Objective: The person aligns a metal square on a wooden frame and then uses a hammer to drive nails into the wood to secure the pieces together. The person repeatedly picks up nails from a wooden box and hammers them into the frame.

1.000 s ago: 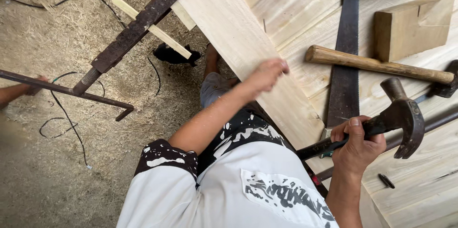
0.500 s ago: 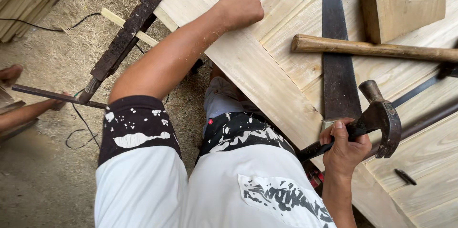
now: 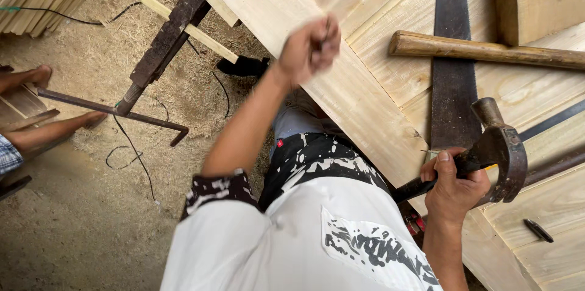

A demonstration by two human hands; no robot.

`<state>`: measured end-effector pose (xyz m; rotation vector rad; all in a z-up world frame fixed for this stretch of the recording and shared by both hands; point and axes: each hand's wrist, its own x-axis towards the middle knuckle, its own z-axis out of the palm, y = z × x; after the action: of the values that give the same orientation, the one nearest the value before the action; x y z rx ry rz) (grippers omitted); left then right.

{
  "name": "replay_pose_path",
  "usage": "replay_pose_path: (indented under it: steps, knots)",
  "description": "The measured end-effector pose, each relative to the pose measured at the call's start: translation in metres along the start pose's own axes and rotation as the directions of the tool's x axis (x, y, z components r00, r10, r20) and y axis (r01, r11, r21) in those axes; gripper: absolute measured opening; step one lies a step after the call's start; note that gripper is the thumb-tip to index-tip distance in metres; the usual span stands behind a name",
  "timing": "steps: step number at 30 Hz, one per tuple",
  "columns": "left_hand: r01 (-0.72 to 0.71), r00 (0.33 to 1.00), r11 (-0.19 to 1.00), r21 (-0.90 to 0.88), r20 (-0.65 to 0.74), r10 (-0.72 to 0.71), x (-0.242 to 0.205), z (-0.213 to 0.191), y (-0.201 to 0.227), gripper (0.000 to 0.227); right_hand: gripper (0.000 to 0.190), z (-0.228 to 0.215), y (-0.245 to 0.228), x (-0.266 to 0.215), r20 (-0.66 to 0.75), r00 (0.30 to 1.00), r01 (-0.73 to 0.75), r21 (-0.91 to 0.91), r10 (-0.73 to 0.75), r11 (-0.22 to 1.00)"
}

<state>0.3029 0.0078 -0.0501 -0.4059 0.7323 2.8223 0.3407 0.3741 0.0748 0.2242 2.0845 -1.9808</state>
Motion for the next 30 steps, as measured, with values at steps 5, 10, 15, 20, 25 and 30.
replay_pose_path:
  steps: [5, 10, 15, 20, 25, 30]
  knots:
    - [0.294, 0.952, 0.773, -0.563, 0.096, -0.292, -0.112, 0.039, -0.102, 0.003, 0.006, 0.006, 0.003, 0.020, 0.076, 0.996, -0.043, -0.029, 0.046, 0.999]
    - [0.308, 0.941, 0.879, -0.365, -0.018, -0.337, -0.148, 0.039, -0.150, 0.020, 0.006, 0.012, 0.002, 0.027, 0.185, 0.977, -0.101, -0.056, 0.110, 0.993]
    - [0.131, 0.924, 0.829, -0.544, -0.237, -0.301, -0.162, 0.022, -0.181, 0.032, 0.006, 0.025, -0.006, 0.030, 0.223, 0.962, -0.128, -0.146, 0.158, 0.981]
    - [-0.012, 0.802, 0.783, -0.621, -0.474, -0.364, -0.179, 0.011, -0.190, 0.025, 0.009, 0.048, -0.016, 0.033, 0.278, 0.934, -0.153, -0.254, 0.224, 0.955]
    - [-0.044, 0.850, 0.902, -0.430, -0.490, -0.192, -0.172, 0.029, -0.151, 0.016, 0.012, 0.081, -0.025, 0.029, 0.158, 0.932, -0.231, -0.436, 0.327, 0.869]
    - [0.051, 0.925, 0.974, -0.221, -0.358, -0.130, -0.153, 0.046, -0.110, 0.016, 0.010, 0.107, -0.036, 0.038, 0.297, 0.837, -0.291, -0.470, 0.460, 0.833]
